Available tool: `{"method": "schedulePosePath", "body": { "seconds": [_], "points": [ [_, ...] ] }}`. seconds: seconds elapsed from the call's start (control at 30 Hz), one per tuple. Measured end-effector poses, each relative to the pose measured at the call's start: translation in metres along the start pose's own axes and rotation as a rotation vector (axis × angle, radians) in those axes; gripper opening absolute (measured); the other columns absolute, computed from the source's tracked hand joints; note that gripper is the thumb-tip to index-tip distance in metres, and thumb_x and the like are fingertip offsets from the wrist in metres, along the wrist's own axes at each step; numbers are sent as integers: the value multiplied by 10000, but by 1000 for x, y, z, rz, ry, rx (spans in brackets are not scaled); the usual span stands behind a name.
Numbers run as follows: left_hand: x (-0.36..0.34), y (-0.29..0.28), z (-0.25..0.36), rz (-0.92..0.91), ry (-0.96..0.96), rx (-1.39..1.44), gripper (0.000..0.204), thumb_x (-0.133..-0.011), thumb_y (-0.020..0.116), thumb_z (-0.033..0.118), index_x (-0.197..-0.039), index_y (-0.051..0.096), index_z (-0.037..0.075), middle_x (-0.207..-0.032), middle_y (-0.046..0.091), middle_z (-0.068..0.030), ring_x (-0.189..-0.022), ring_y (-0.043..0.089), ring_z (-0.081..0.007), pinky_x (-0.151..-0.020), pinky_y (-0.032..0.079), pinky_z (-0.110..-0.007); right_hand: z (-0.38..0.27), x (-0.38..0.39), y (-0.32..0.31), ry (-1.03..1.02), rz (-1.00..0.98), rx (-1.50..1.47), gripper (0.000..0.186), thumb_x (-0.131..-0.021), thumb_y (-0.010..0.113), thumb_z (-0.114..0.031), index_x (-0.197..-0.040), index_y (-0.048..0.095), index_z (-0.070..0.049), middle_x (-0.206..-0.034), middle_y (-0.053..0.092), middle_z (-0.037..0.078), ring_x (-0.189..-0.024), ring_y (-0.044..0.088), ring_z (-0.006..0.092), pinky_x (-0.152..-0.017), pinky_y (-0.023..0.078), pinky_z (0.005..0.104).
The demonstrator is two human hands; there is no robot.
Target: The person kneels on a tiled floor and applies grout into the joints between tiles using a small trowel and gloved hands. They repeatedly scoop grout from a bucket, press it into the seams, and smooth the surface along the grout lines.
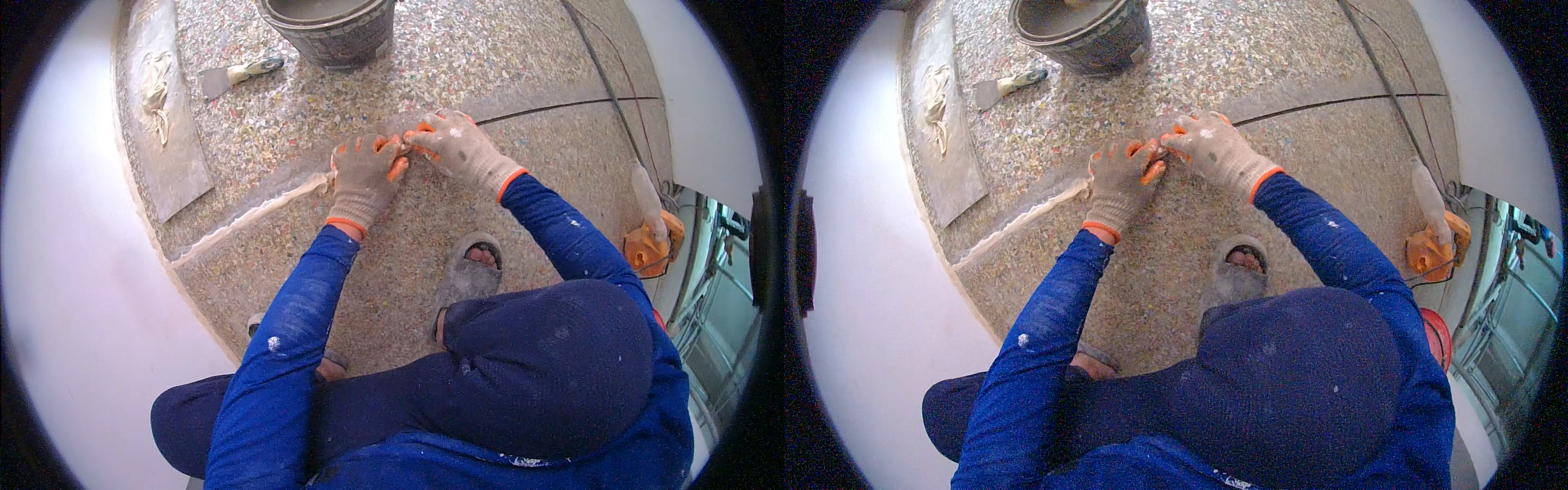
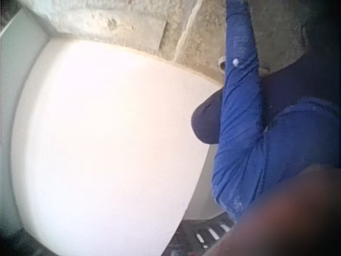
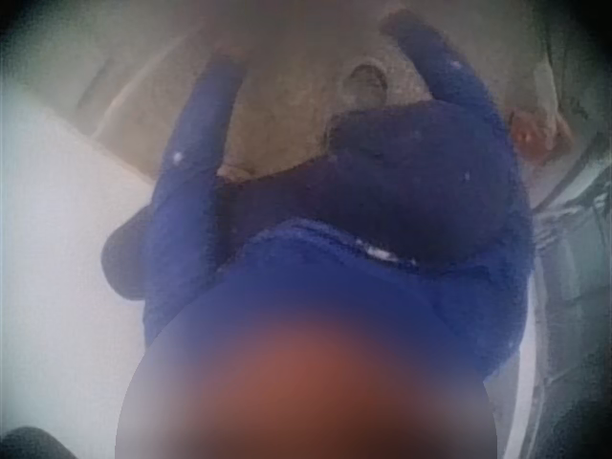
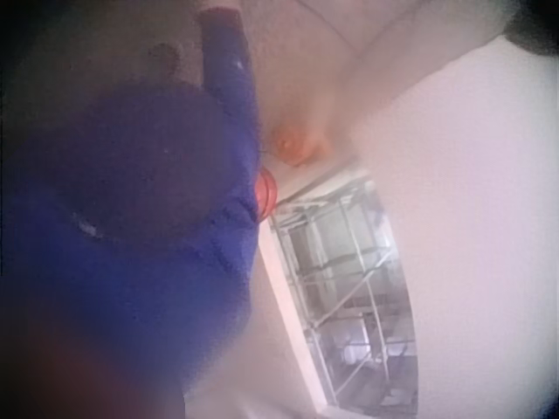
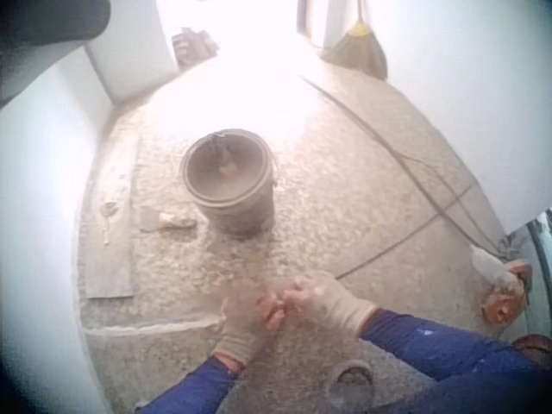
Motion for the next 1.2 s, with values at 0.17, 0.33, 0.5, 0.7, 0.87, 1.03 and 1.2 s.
{"method": "schedulePosePath", "body": {
  "seconds": [0.17, 0.33, 0.5, 0.7, 0.87, 1.03, 1.2],
  "points": [
    [-5, 8, 4, -173, -28, -53, 331, -885, 716, 417, -1170, 715, 250, -1052, 672, 27, -1012, 623, -232, -831, 432, -506, 21, 13, -26, 212, 163, -275, 346, -937, 680, -273, -1249, 679, -124, -1048, 686, 89, -1014, 660, 314, -879, 532, 451],
    [-4, -6, 1, -16, 10, 4, 326, -886, 708, 391, -1175, 697, 241, -1026, 658, 27, -970, 627, -246, -803, 447, -503, -3, 17, -27, 232, 37, -81, 438, -926, 713, -303, -1321, 625, -138, -1060, 675, 93, -1029, 644, 302, -873, 516, 440],
    [-4, 6, 4, -85, 73, -34, 309, -887, 707, 363, -1162, 691, 223, -1038, 660, 22, -953, 630, -253, -790, 452, -495, -7, 11, -7, 207, -59, 70, 367, -902, 726, -254, -1257, 657, -199, -1122, 620, 58, -1069, 614, 293, -907, 498, 437],
    [-5, 9, 3, -68, 57, 23, 299, -901, 720, 390, -1187, 694, 311, -989, 693, 56, -905, 647, -229, -771, 441, -491, 14, 18, -15, 133, -71, 55, 297, -890, 712, -185, -1186, 707, -206, -1100, 633, 64, -1057, 623, 297, -919, 501, 455],
    [-10, 16, 17, -97, 42, -22, 321, -891, 726, 359, -1203, 678, 303, -991, 690, 60, -953, 627, -227, -817, 429, -481, 6, 18, -16, 149, -5, -61, 306, -888, 725, -218, -1193, 703, -208, -1103, 641, 72, -1041, 638, 303, -914, 504, 463],
    [-14, 15, 24, 24, 25, -9, 326, -894, 722, 358, -1207, 670, 281, -1006, 673, 67, -966, 620, -220, -815, 421, -466, 8, 16, -4, 202, -11, 119, 250, -905, 701, -251, -1154, 699, -228, -1096, 651, 47, -1025, 651, 293, -885, 514, 453],
    [-6, 11, 19, 22, 41, -28, 301, -890, 726, 361, -1176, 684, 277, -987, 657, 75, -956, 621, -205, -802, 421, -461, 19, 26, -8, 251, 162, 9, 219, -902, 689, -233, -1120, 706, -232, -1074, 655, 38, -1020, 650, 283, -865, 517, 462]
  ]
}}
Point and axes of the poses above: each hand's wrist, its own x-axis away from the middle knuckle, its own y-axis out of the palm, z = x × y, the point moved 5 cm from there along -x, towards the middle knuckle
